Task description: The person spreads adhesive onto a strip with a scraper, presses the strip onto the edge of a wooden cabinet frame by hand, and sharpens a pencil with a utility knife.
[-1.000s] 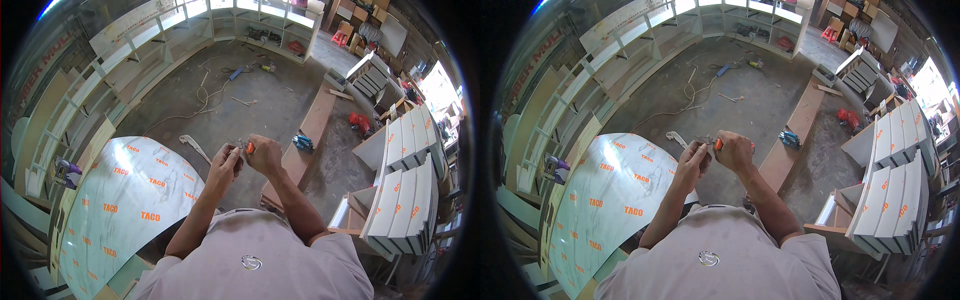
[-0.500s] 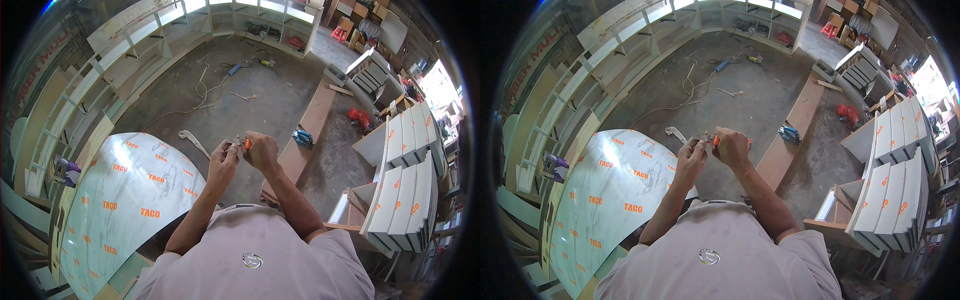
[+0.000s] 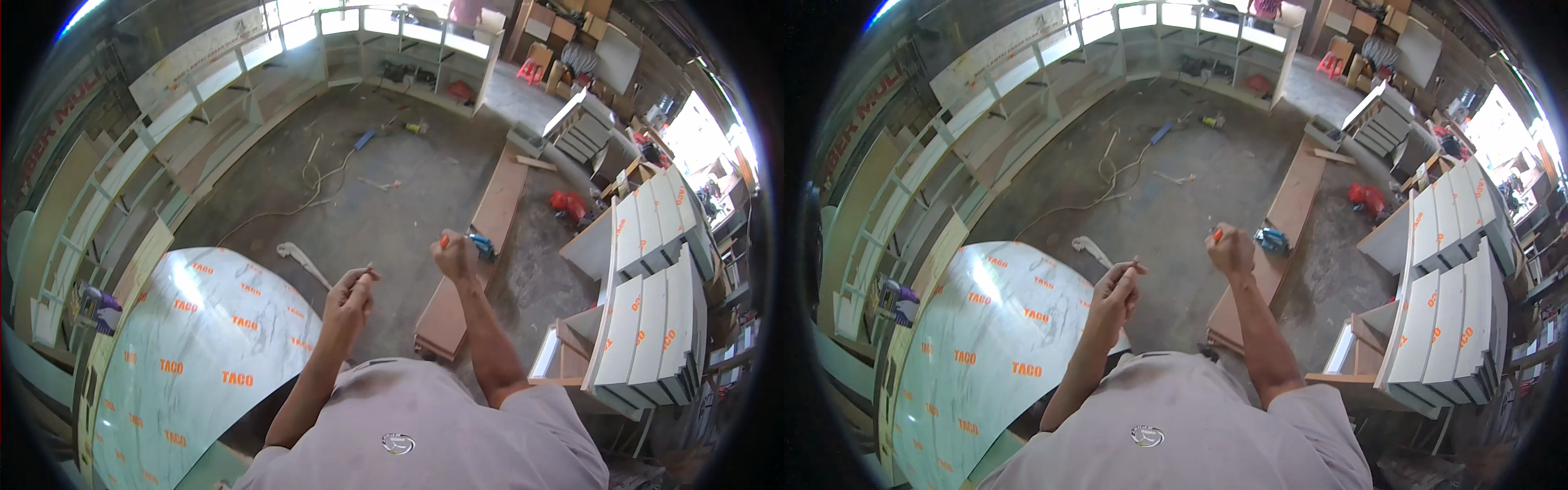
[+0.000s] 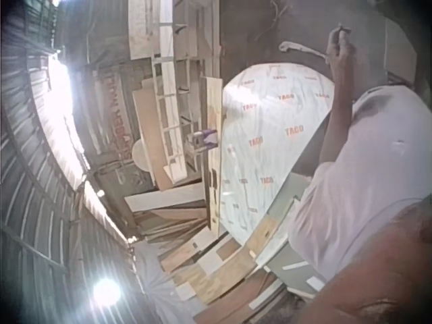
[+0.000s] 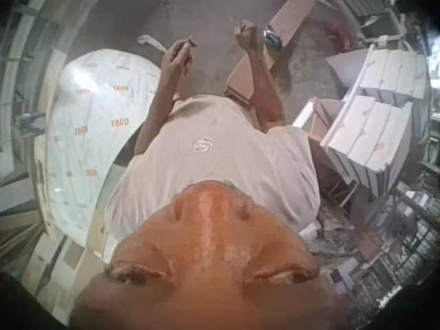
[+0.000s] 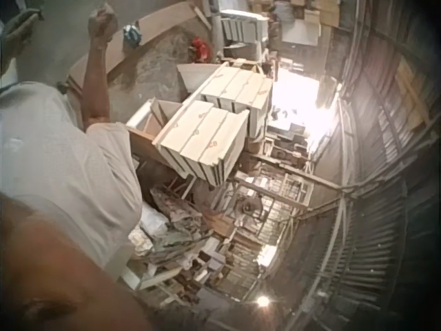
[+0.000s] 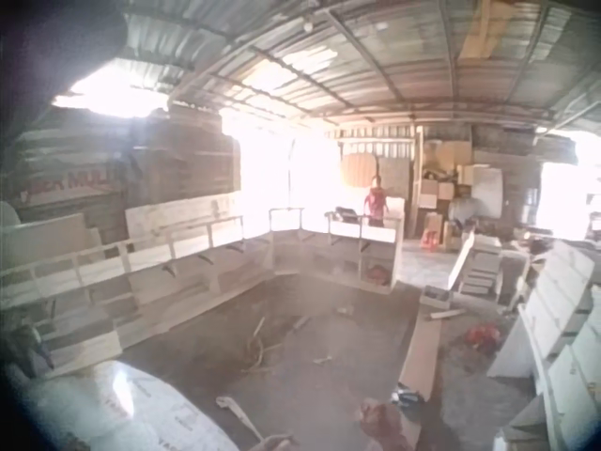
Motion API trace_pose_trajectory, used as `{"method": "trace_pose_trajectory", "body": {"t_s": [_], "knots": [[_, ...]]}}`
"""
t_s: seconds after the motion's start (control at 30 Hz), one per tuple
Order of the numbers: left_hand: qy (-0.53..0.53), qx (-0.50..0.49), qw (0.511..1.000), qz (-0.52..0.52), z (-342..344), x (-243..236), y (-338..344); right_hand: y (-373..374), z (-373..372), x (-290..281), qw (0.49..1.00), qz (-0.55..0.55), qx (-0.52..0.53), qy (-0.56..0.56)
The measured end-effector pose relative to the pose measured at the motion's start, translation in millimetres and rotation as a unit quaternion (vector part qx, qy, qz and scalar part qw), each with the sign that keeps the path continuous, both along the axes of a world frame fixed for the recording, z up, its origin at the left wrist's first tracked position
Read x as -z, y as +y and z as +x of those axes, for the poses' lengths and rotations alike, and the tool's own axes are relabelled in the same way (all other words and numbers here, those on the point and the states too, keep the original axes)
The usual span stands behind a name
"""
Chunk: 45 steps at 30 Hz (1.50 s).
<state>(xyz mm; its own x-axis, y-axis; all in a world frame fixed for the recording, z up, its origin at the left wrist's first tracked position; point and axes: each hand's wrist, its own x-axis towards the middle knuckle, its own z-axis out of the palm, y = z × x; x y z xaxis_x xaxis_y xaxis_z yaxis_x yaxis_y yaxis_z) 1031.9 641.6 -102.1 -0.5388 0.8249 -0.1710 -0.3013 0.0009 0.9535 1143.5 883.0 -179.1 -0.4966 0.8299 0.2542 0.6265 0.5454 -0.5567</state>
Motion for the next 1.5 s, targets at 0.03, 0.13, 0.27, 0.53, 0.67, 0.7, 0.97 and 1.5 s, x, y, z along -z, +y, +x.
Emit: {"method": "trace_pose_trajectory", "body": {"t_s": [0.03,0.13,0.27,0.53,0.67,0.7,0.97,1.5], "knots": [[-0.034,-0.012,0.999,-0.004,-6.1,4.1,0.6,-3.3,3.7,-0.3,1.000,0.009,0.001,0.003],[-0.039,0.001,0.999,0.011,-11.9,-7.2,8.2,-37.7,-4.5,-17.6,0.995,-0.010,-0.062,0.075],[-0.035,0.018,0.999,0.029,-11.2,-13.4,17.9,-63.0,-13.3,-38.5,0.992,-0.030,-0.076,0.099],[0.019,-0.002,0.999,0.025,-8.4,-11.7,31.0,-63.3,-18.3,-56.5,0.992,0.006,-0.090,0.091],[0.036,-0.004,0.999,0.027,-7.8,-15.0,30.5,-68.3,-20.6,-59.4,0.991,0.021,-0.101,0.087],[0.035,-0.005,0.999,0.027,-8.1,-14.7,30.7,-69.5,-22.0,-60.6,0.990,0.030,-0.106,0.086],[0.048,-0.029,0.998,0.041,-9.7,-15.0,31.9,-74.6,-31.9,-64.9,0.988,0.041,-0.121,0.092],[0.034,-0.042,0.997,0.052,-13.3,-13.8,30.8,-73.5,-31.8,-61.5,0.987,0.051,-0.122,0.093]]}}
